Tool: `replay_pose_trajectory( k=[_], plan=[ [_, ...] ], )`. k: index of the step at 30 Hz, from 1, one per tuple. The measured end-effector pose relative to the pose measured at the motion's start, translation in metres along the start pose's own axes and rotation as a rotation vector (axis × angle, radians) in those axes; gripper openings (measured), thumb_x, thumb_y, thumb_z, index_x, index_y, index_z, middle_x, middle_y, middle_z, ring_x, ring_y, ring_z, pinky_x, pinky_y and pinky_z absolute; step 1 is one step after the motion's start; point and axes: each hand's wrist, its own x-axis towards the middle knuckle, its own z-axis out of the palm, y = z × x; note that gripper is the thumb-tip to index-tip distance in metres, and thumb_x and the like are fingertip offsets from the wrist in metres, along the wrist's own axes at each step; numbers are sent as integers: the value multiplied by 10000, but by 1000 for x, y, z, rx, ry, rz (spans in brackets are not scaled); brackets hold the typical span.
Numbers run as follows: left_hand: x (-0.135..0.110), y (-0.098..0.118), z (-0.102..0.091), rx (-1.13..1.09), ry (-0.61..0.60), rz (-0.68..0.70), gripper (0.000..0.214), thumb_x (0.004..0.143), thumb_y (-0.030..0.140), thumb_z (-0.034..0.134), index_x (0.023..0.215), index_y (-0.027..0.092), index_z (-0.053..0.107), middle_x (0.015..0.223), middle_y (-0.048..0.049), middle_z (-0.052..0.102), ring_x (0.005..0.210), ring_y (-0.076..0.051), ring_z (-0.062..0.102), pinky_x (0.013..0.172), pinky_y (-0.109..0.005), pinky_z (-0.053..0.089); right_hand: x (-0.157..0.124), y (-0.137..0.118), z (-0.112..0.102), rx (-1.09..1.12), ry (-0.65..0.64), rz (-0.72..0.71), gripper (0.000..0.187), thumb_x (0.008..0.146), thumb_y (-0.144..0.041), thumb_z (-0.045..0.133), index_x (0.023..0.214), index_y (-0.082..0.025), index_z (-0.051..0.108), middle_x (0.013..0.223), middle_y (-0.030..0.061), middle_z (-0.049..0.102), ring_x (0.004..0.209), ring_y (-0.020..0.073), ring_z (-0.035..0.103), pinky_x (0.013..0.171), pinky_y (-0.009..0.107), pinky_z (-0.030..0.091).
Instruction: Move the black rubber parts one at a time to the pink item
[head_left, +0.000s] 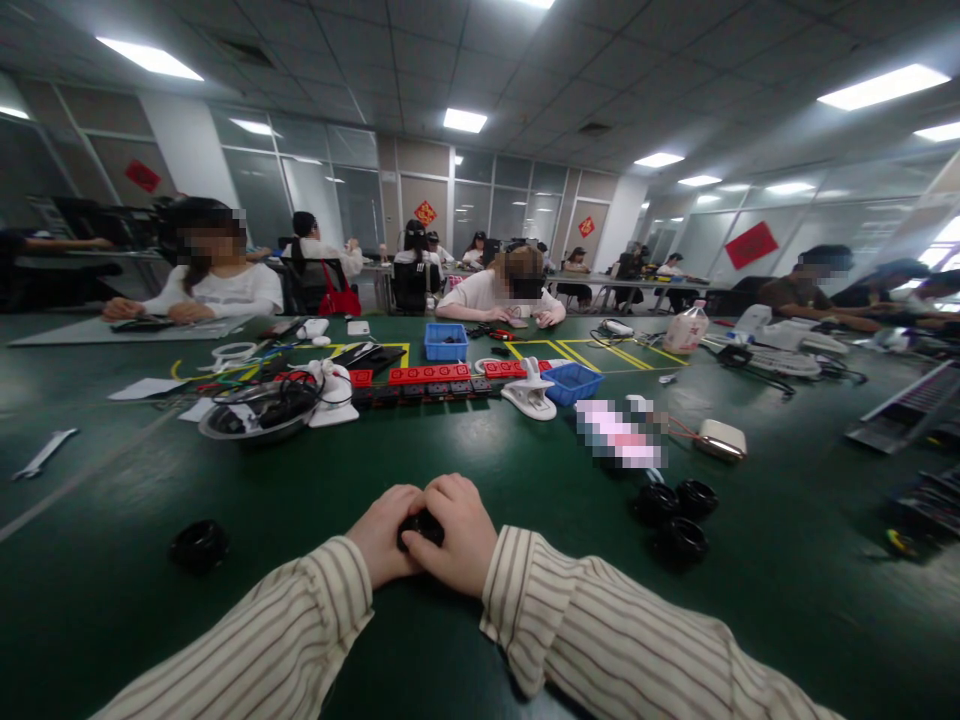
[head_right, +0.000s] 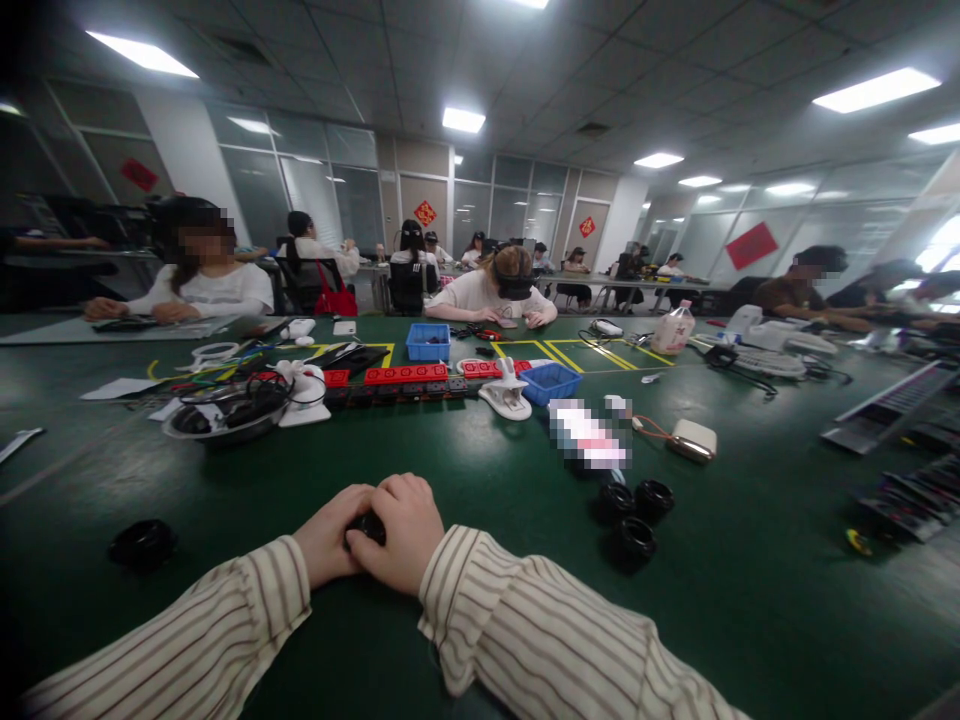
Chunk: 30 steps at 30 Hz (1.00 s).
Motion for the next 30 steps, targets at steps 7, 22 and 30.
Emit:
replay_pose_trajectory(
  k=[7, 22, 30],
  plan=[
    [-1, 0, 2, -29, -4, 21, 376, 554, 210, 633, 921, 166, 566, 990, -69, 584, 1001, -264, 530, 937, -415, 420, 0, 1, -3, 159, 3, -242, 182, 618, -123, 426, 756, -188, 526, 769, 30, 578, 813, 176, 502, 832, 345, 372],
    [0, -1, 2, 18, 8, -7, 326, 569, 237, 643, 871, 167, 543, 932, -61, 571, 907, -244, 532, 862, -397, 442, 0, 2, 0, 10, 6, -2, 141, 701, -266, 608, 801, -186, 551, 836, 35, 548, 841, 193, 482, 797, 348, 374],
    [-2, -1, 3, -28, 39, 42, 389, 568, 214, 630, 947, 156, 567, 1012, -76, 579, 1014, -259, 526, 944, -400, 410, 0, 0, -3, 190, 18, -234, 186, 614, -131, 428, 756, -198, 527, 778, 30, 593, 839, 184, 515, 846, 346, 385]
  ],
)
